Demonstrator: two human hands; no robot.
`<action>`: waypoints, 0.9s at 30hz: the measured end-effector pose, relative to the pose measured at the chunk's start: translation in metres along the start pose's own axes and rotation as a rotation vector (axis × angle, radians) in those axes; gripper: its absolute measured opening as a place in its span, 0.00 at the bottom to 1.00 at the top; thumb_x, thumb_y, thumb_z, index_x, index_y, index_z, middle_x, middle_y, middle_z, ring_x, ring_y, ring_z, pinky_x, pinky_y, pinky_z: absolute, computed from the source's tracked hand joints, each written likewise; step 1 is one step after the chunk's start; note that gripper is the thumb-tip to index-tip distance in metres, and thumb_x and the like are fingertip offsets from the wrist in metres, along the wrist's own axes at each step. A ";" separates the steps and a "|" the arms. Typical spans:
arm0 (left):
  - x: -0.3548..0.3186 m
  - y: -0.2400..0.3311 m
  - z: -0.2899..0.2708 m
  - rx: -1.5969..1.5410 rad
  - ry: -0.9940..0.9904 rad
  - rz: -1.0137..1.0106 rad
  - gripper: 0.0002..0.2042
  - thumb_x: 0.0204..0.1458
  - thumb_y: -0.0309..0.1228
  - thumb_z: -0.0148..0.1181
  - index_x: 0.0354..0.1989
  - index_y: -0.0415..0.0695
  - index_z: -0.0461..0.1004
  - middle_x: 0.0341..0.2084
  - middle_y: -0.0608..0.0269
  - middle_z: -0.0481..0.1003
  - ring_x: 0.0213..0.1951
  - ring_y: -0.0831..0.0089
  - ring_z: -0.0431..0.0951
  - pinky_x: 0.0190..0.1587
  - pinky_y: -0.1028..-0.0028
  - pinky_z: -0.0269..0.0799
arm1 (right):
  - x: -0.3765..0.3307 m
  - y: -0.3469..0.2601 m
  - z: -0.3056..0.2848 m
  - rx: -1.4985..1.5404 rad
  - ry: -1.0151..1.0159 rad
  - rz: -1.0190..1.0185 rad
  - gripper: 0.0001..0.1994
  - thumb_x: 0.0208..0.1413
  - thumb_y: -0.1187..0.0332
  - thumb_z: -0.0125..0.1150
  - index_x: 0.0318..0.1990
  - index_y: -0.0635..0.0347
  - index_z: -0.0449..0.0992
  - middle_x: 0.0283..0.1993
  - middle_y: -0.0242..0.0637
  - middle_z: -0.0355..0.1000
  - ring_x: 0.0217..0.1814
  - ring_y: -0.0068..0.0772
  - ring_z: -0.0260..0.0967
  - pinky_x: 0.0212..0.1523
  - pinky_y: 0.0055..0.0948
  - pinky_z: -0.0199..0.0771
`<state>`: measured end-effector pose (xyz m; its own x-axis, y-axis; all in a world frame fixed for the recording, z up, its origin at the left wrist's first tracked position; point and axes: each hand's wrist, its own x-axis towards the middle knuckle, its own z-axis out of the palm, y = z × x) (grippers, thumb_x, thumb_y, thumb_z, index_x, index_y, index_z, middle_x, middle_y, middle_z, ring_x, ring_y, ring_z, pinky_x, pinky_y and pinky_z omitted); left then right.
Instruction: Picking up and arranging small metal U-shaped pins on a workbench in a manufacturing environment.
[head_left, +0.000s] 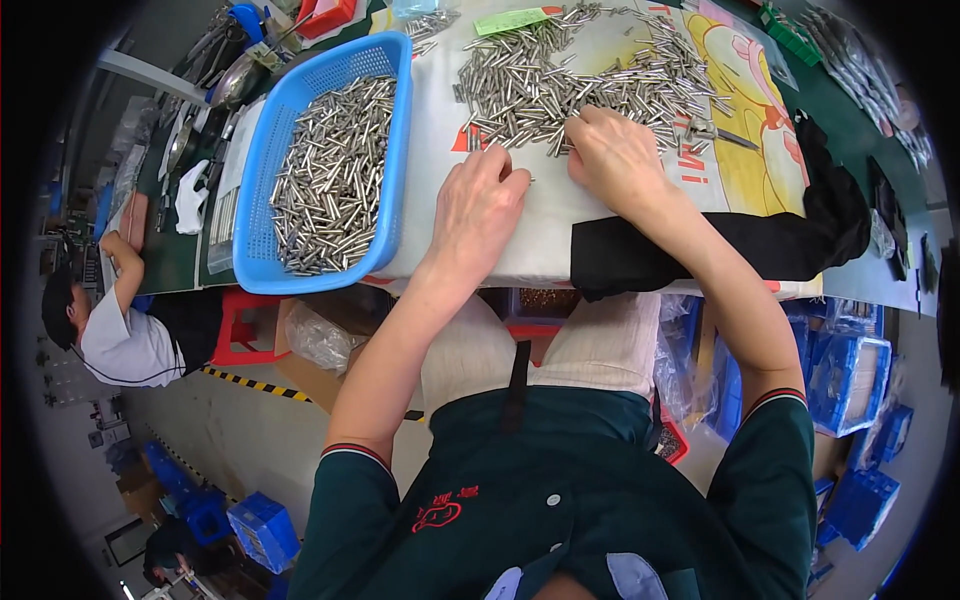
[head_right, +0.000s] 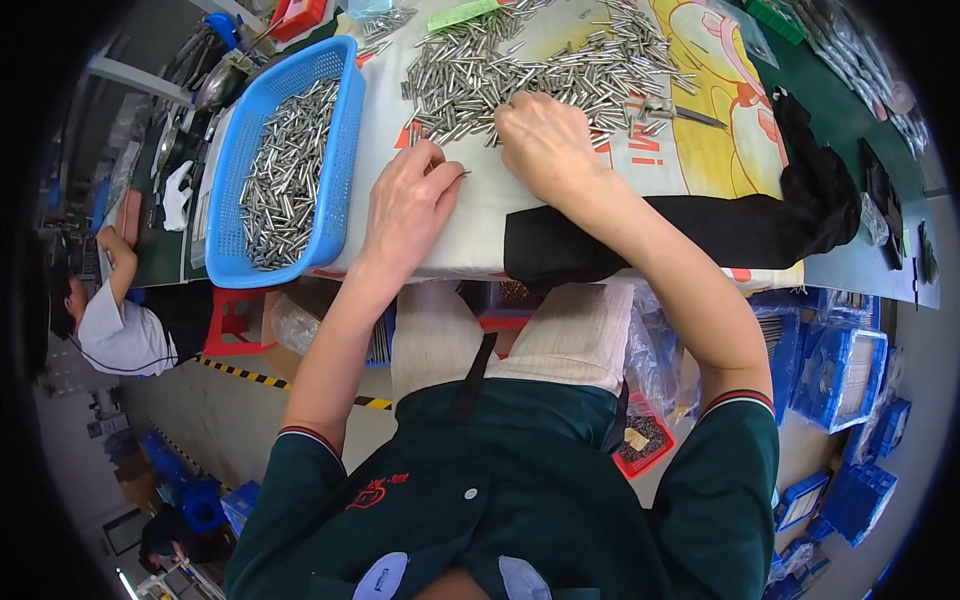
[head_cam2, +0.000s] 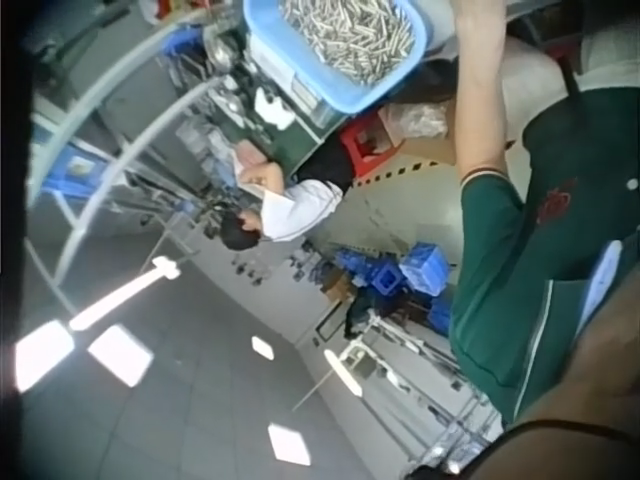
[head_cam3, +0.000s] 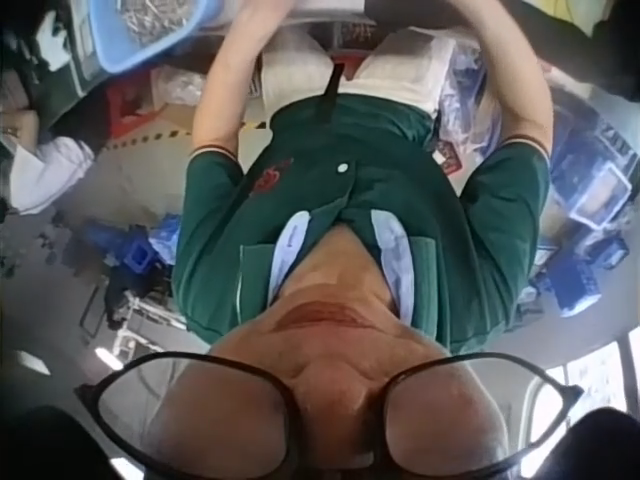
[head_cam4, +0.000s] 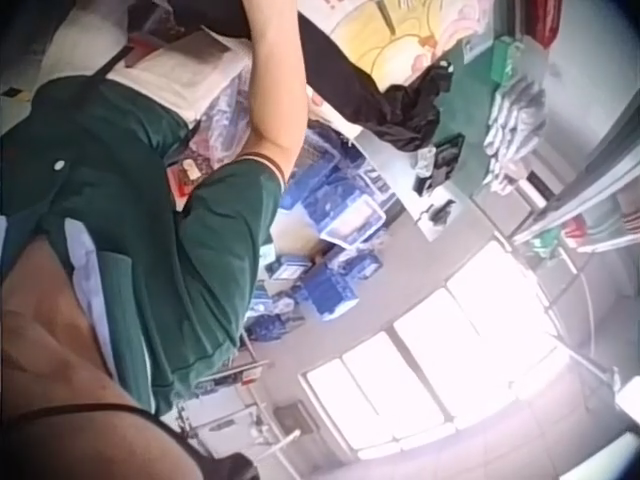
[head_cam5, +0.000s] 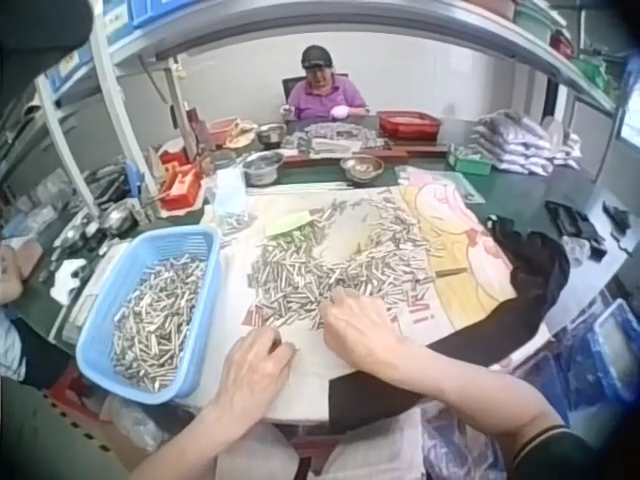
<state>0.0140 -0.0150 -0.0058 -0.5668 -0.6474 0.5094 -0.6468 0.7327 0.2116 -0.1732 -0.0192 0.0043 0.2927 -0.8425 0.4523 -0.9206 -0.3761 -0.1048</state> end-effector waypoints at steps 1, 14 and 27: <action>-0.002 -0.001 -0.001 0.009 -0.005 0.025 0.05 0.40 0.21 0.60 0.28 0.40 0.75 0.24 0.61 0.68 0.29 0.63 0.72 0.32 0.67 0.69 | 0.000 0.003 0.002 -0.028 -0.029 0.000 0.04 0.39 0.73 0.56 0.23 0.62 0.70 0.27 0.40 0.67 0.33 0.43 0.69 0.31 0.40 0.70; -0.004 -0.004 -0.002 0.149 -0.043 0.071 0.04 0.38 0.20 0.59 0.24 0.40 0.71 0.23 0.60 0.67 0.28 0.64 0.71 0.31 0.67 0.69 | -0.005 0.001 -0.004 -0.057 -0.096 -0.171 0.02 0.37 0.75 0.57 0.20 0.64 0.74 0.27 0.43 0.70 0.35 0.42 0.72 0.32 0.36 0.74; 0.003 0.005 -0.006 0.121 -0.155 -0.035 0.03 0.43 0.19 0.55 0.27 0.35 0.67 0.24 0.51 0.68 0.32 0.55 0.72 0.34 0.62 0.68 | -0.035 0.028 -0.052 0.160 -0.064 0.050 0.05 0.47 0.72 0.57 0.31 0.61 0.74 0.32 0.38 0.68 0.36 0.44 0.68 0.36 0.38 0.67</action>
<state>0.0127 -0.0120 0.0020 -0.6087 -0.7037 0.3666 -0.7188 0.6847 0.1208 -0.2232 0.0199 0.0311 0.2687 -0.8825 0.3861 -0.8829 -0.3859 -0.2676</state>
